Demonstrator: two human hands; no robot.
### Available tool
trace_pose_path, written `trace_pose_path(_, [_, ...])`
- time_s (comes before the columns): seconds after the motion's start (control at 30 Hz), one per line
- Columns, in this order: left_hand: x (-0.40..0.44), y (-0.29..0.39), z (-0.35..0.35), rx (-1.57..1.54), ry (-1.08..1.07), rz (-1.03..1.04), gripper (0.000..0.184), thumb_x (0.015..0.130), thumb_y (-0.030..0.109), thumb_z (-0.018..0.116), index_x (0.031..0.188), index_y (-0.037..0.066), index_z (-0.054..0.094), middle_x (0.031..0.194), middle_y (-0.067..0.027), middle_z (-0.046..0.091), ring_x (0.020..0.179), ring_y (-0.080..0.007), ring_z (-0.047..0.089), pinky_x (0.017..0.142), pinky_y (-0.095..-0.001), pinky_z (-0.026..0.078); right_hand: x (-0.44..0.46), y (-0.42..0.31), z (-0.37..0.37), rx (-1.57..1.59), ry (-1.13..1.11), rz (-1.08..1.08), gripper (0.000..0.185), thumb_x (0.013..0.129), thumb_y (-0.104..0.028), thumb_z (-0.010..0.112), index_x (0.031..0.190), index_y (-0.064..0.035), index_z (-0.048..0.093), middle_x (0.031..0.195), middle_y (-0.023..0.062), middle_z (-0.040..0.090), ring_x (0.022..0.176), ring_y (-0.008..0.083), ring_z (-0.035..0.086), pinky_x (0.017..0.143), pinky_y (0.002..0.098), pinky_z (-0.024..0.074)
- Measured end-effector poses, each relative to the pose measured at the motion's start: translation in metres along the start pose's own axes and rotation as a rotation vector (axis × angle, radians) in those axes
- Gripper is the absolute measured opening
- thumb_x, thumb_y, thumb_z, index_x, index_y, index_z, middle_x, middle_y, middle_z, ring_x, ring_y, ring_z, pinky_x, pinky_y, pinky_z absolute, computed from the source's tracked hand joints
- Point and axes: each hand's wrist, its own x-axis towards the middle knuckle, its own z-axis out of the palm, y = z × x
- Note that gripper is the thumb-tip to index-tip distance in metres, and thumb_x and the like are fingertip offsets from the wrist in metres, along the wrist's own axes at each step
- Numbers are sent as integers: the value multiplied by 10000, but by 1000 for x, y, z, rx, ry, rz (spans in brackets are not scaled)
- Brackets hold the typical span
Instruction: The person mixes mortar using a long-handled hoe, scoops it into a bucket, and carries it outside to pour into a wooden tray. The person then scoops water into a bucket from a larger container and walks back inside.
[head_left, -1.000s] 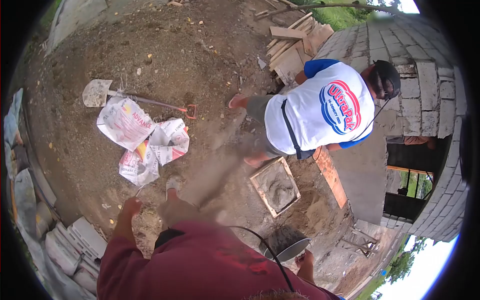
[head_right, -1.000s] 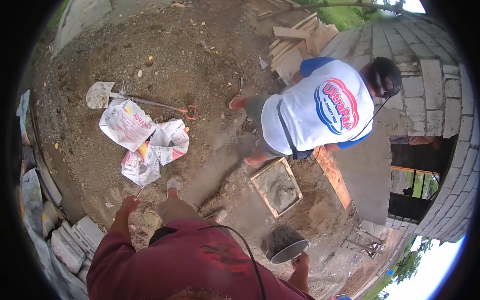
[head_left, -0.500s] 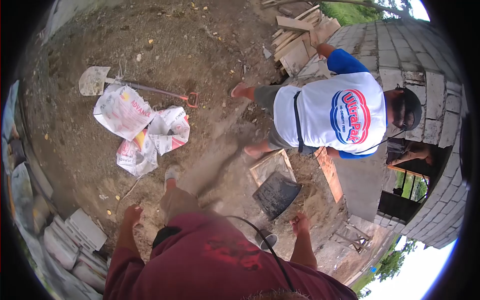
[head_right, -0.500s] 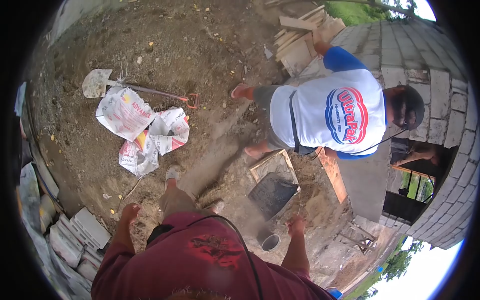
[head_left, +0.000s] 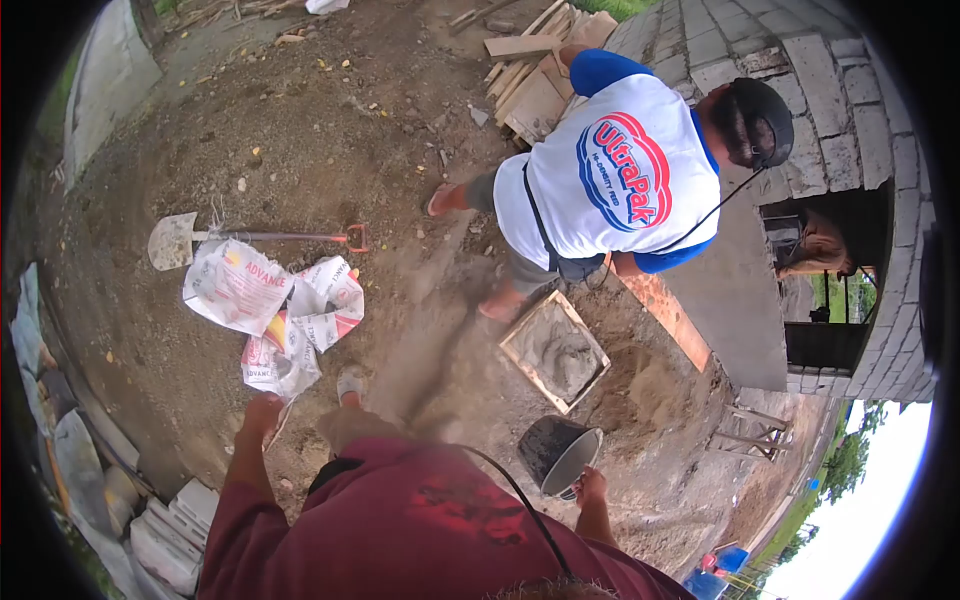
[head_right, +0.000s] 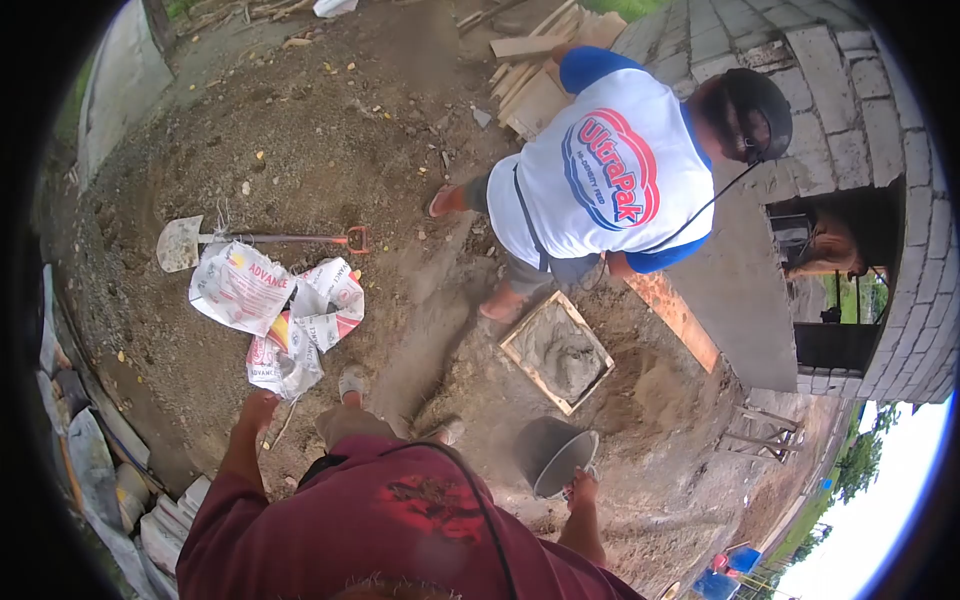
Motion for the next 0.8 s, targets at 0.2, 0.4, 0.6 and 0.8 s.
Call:
trace_pose_path(0.2, [-13, 59, 13, 57, 28, 140, 408, 904, 400, 598, 1048, 30, 688, 923, -175, 711, 926, -339, 673, 835, -420, 499, 13, 46, -68, 236, 151, 113, 275, 953, -223, 592, 752, -130, 430, 574, 10, 375, 429, 151, 380, 414, 315, 357])
trace_pose_path(0.4, [-16, 81, 39, 64, -97, 119, 480, 909, 496, 562, 1017, 51, 704, 900, -165, 712, 916, -329, 671, 851, -419, 500, 25, 100, -121, 415, 274, 166, 310, 913, -222, 626, 691, -115, 436, 535, 13, 354, 411, 161, 384, 412, 330, 348])
trace_pose_path(0.6, [1, 100, 33, 327, -142, 233, 491, 896, 490, 578, 1039, 38, 705, 1131, -219, 655, 1103, -378, 597, 965, -449, 451, 8, 176, -151, 613, 346, 243, 227, 904, -203, 614, 764, -98, 469, 563, 23, 381, 420, 181, 378, 410, 338, 351])
trace_pose_path(0.8, [42, 116, 21, 477, -233, 249, 511, 917, 516, 519, 1077, 66, 700, 1152, -210, 653, 1105, -379, 601, 969, -449, 444, -42, 262, -144, 808, 460, 255, 204, 909, -209, 615, 786, -101, 494, 559, 2, 379, 419, 164, 376, 406, 331, 350])
